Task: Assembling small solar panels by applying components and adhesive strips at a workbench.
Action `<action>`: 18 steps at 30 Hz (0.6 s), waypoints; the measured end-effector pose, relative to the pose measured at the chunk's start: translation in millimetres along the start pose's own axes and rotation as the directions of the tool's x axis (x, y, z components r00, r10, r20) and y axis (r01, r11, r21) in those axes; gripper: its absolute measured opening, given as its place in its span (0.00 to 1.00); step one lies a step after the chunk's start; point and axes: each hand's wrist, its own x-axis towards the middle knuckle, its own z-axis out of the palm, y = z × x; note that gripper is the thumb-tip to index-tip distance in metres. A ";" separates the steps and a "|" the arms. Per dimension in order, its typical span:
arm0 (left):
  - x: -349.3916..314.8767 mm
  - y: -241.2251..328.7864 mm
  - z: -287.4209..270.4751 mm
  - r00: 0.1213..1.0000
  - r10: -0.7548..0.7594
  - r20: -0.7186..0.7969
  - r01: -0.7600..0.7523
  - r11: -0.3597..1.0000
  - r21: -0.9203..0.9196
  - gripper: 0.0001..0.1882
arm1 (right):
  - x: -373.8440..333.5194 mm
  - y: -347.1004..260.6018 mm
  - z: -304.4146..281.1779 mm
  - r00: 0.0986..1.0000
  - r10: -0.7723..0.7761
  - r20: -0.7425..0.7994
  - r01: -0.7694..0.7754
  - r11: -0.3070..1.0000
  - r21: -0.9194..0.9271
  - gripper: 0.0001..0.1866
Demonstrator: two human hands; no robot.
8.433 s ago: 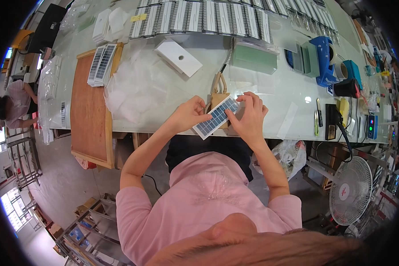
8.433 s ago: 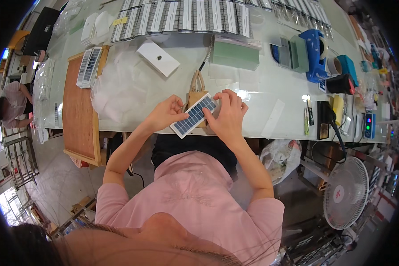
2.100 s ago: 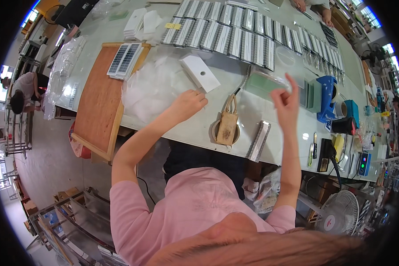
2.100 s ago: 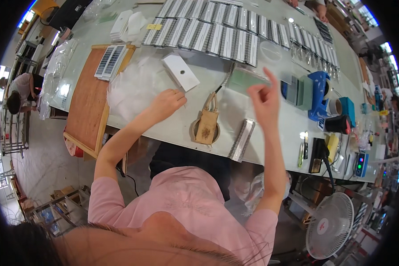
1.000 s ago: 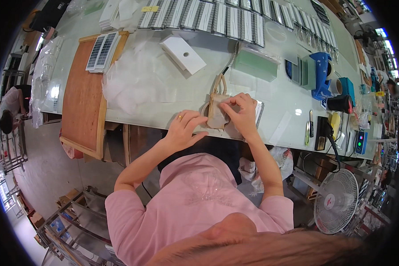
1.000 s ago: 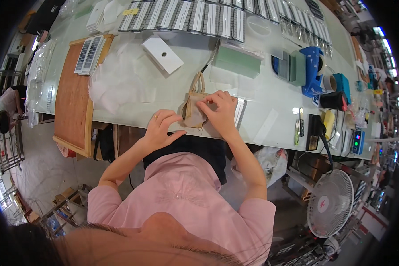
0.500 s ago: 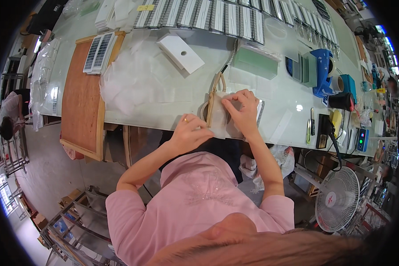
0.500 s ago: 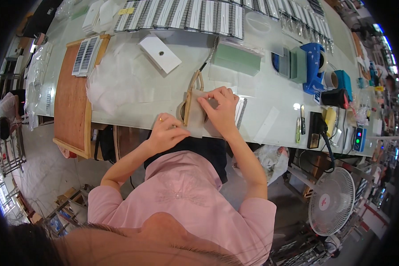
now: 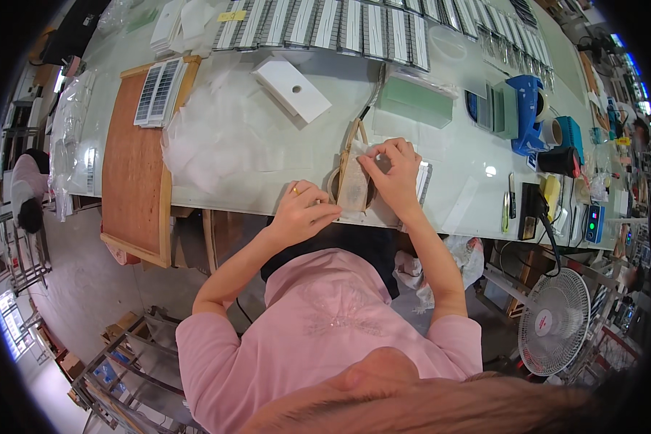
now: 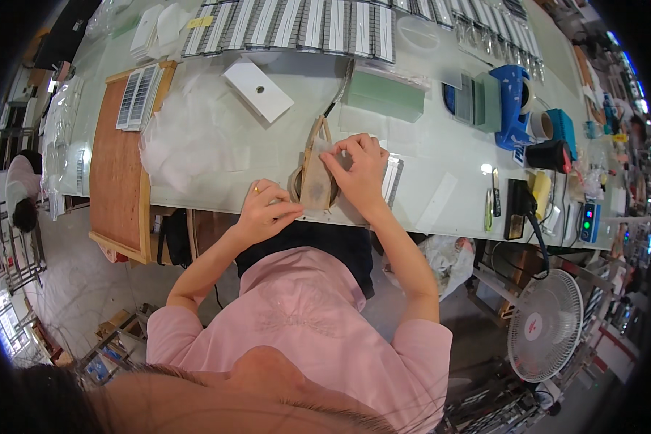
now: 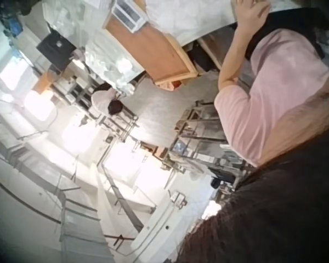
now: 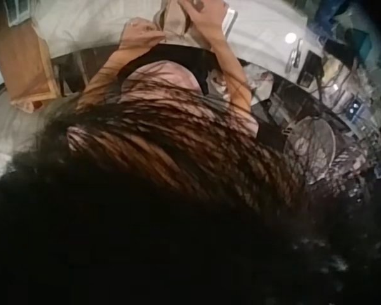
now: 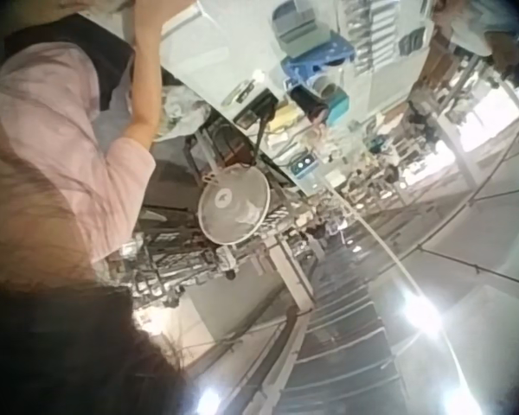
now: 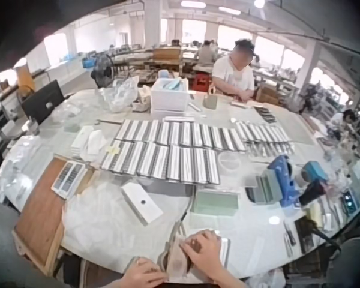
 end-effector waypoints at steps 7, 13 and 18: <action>-0.5 -0.1 5.1 0.973 0.228 0.022 -0.228 0.955 0.188 0.09 | 3.4 -9.4 -12.2 0.996 0.082 -0.036 -0.081 0.996 0.036 0.23; -3.4 5.7 6.6 0.969 0.247 0.014 -0.244 0.947 0.207 0.09 | -8.2 24.1 -72.8 1.000 -0.014 0.023 0.018 0.982 -0.187 0.21; -1.7 14.0 3.8 0.976 0.218 0.011 -0.215 0.950 0.228 0.11 | -34.5 49.6 -104.2 0.976 0.126 0.178 -0.063 0.945 -0.321 0.41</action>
